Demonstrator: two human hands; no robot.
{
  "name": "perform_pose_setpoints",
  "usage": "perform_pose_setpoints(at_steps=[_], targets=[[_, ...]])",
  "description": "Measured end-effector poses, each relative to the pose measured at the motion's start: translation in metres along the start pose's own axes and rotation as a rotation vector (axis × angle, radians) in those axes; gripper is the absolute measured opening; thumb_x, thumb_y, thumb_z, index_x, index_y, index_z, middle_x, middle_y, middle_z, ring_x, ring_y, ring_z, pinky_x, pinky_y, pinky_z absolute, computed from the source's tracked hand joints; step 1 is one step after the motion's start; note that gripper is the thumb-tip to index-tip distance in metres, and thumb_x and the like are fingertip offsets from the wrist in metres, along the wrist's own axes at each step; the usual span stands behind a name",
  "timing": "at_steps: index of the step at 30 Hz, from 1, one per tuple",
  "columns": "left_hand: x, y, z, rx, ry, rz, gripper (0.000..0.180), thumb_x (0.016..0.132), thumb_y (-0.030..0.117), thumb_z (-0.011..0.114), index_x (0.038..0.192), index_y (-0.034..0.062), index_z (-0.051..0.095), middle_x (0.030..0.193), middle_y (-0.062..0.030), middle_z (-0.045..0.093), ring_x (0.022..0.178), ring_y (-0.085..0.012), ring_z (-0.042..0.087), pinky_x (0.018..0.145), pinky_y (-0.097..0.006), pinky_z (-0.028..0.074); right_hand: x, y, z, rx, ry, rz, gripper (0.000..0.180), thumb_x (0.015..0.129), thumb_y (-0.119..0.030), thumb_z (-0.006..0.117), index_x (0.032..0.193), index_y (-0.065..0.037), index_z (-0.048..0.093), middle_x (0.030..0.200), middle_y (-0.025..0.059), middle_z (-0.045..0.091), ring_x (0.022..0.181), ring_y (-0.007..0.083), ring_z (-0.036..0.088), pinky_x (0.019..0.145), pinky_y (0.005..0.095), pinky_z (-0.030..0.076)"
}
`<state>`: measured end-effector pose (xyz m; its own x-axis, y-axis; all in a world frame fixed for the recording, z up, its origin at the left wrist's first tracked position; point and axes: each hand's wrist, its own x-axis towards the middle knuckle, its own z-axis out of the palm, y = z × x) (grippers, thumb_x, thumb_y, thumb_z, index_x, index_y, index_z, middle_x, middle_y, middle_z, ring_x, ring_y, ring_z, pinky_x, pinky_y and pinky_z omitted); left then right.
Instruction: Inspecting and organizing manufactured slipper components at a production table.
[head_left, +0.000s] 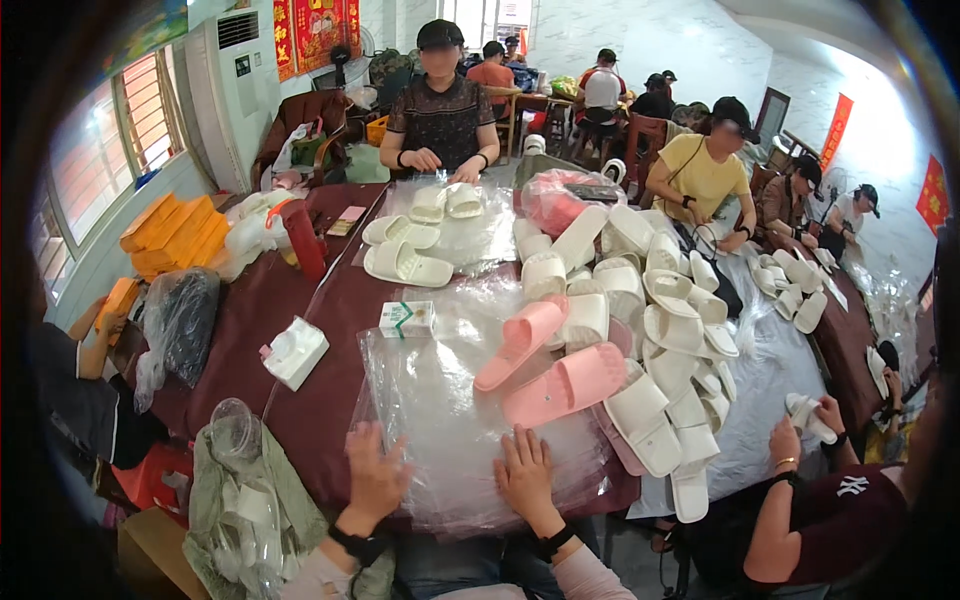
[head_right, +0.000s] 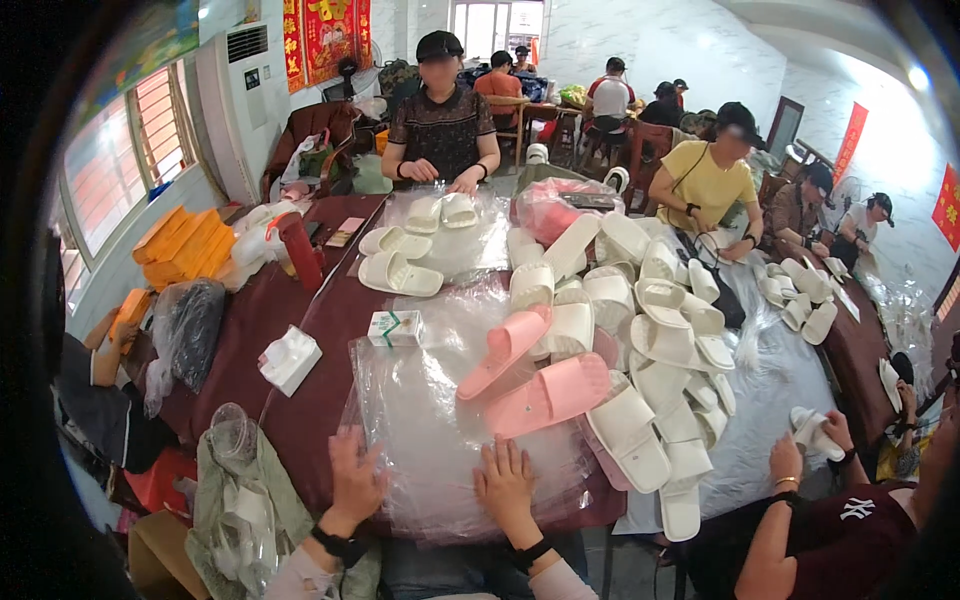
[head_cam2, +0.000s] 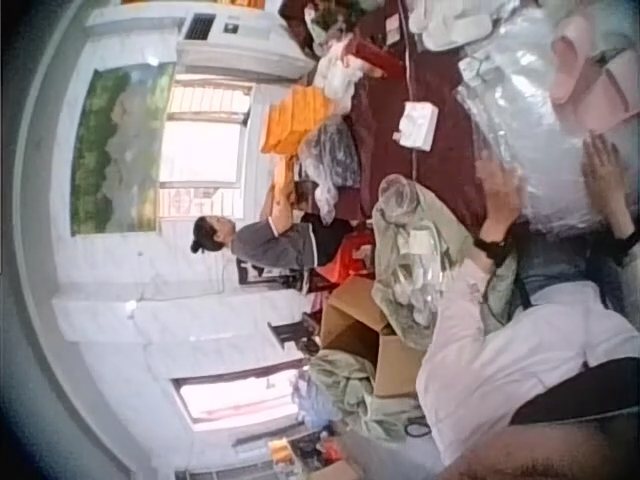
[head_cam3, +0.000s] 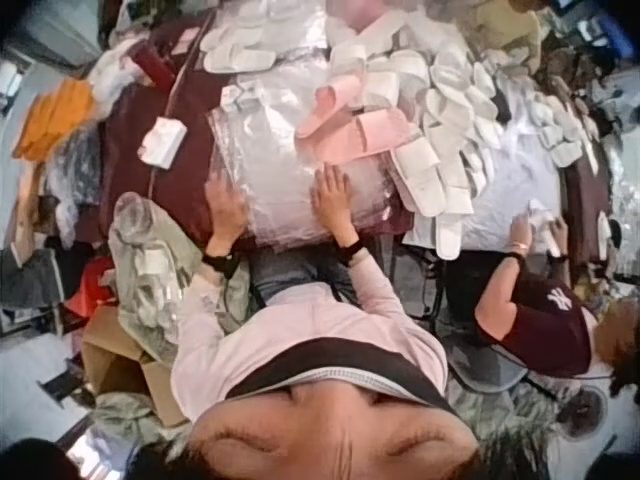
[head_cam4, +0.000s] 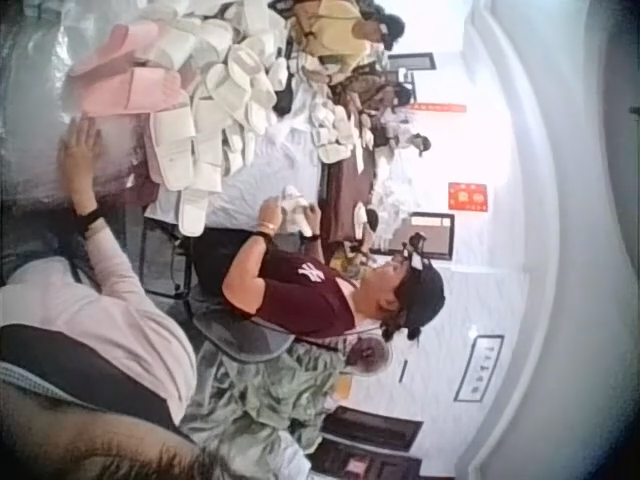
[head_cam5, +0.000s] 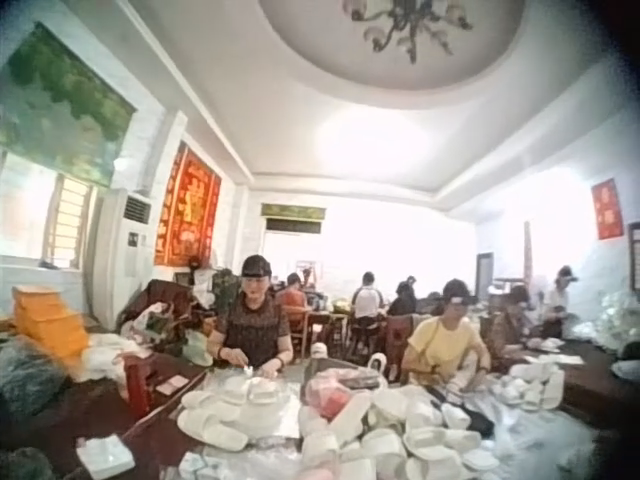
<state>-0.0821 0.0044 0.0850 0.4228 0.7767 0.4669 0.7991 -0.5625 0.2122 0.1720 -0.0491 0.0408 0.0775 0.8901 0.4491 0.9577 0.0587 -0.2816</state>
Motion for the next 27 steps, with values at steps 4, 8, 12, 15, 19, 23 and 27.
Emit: perform_pose_setpoints(at_steps=[4, 8, 12, 15, 19, 23, 27], targets=[[0.042, 0.034, 0.027, -0.018, -0.136, 0.109, 0.05, 0.082, 0.038, 0.055, 0.129, 0.0223, 0.045, 0.141, -0.0195, 0.026, 0.131, -0.0427, 0.019, 0.104, -0.062, 0.011, 0.003, -0.003, -0.004, 0.004, -0.005, 0.007, 0.042, 0.083, -0.027, 0.055, 0.118, -0.005, 0.053, 0.133, 0.0179, 0.042, 0.122, 0.034, 0.04, 0.1, 0.0505, 0.028], [0.046, 0.032, 0.056, 0.006, -0.257, 0.157, 0.052, 0.085, 0.045, 0.049, 0.133, 0.027, 0.042, 0.143, -0.0171, 0.026, 0.133, -0.0403, 0.019, 0.103, -0.062, 0.009, 0.006, -0.004, -0.006, 0.014, -0.017, 0.002, 0.043, 0.082, -0.027, 0.056, 0.119, -0.005, 0.052, 0.133, 0.0166, 0.042, 0.122, 0.0332, 0.04, 0.101, 0.0514, 0.028], [0.049, 0.033, 0.058, 0.02, -0.347, 0.138, 0.053, 0.086, 0.048, 0.044, 0.135, 0.0285, 0.04, 0.144, -0.0153, 0.026, 0.133, -0.0388, 0.02, 0.103, -0.061, 0.01, 0.008, -0.001, -0.005, 0.062, -0.048, 0.025, 0.044, 0.08, -0.025, 0.058, 0.119, -0.005, 0.051, 0.134, 0.0172, 0.04, 0.122, 0.035, 0.039, 0.101, 0.0522, 0.028], [0.05, 0.032, 0.056, 0.004, -0.377, 0.125, 0.052, 0.087, 0.048, 0.043, 0.135, 0.028, 0.04, 0.144, -0.0149, 0.027, 0.132, -0.0391, 0.021, 0.104, -0.061, 0.01, 0.012, 0.007, -0.012, 0.231, -0.126, 0.063, 0.052, 0.078, -0.016, 0.062, 0.125, -0.005, 0.045, 0.129, 0.0183, 0.043, 0.122, 0.0324, 0.039, 0.102, 0.0484, 0.028], [0.052, 0.034, 0.056, -0.007, -0.405, 0.107, 0.052, 0.087, 0.049, 0.043, 0.134, 0.0279, 0.041, 0.143, -0.0143, 0.028, 0.132, -0.0391, 0.021, 0.104, -0.061, 0.01, 0.014, 0.025, -0.014, 0.872, 0.004, 0.348, 0.054, 0.076, -0.005, 0.063, 0.124, -0.003, 0.039, 0.12, 0.0176, 0.047, 0.117, 0.0265, 0.043, 0.096, 0.0398, 0.036], [0.037, 0.0, 0.066, -0.312, -0.408, 0.042, 0.047, 0.086, 0.04, 0.05, 0.129, 0.02, 0.048, 0.142, -0.0138, 0.031, 0.131, -0.0385, 0.024, 0.106, -0.055, 0.012, 0.045, 0.036, -0.031, 1.44, 0.086, 1.033, 0.036, 0.082, -0.006, 0.061, 0.11, -0.003, 0.039, 0.104, 0.0118, 0.052, 0.092, 0.0184, 0.056, 0.071, 0.0312, 0.049], [0.048, -0.024, 0.044, -0.586, -0.303, 0.096, 0.037, 0.086, 0.034, 0.053, 0.116, 0.0125, 0.057, 0.136, -0.0143, 0.037, 0.127, -0.0393, 0.03, 0.104, -0.053, 0.02, 0.058, 0.053, -0.029, 1.255, -0.045, 1.055, 0.031, 0.084, -0.009, 0.06, 0.108, -0.003, 0.04, 0.096, 0.0104, 0.054, 0.067, 0.0165, 0.058, 0.049, 0.0275, 0.046]])
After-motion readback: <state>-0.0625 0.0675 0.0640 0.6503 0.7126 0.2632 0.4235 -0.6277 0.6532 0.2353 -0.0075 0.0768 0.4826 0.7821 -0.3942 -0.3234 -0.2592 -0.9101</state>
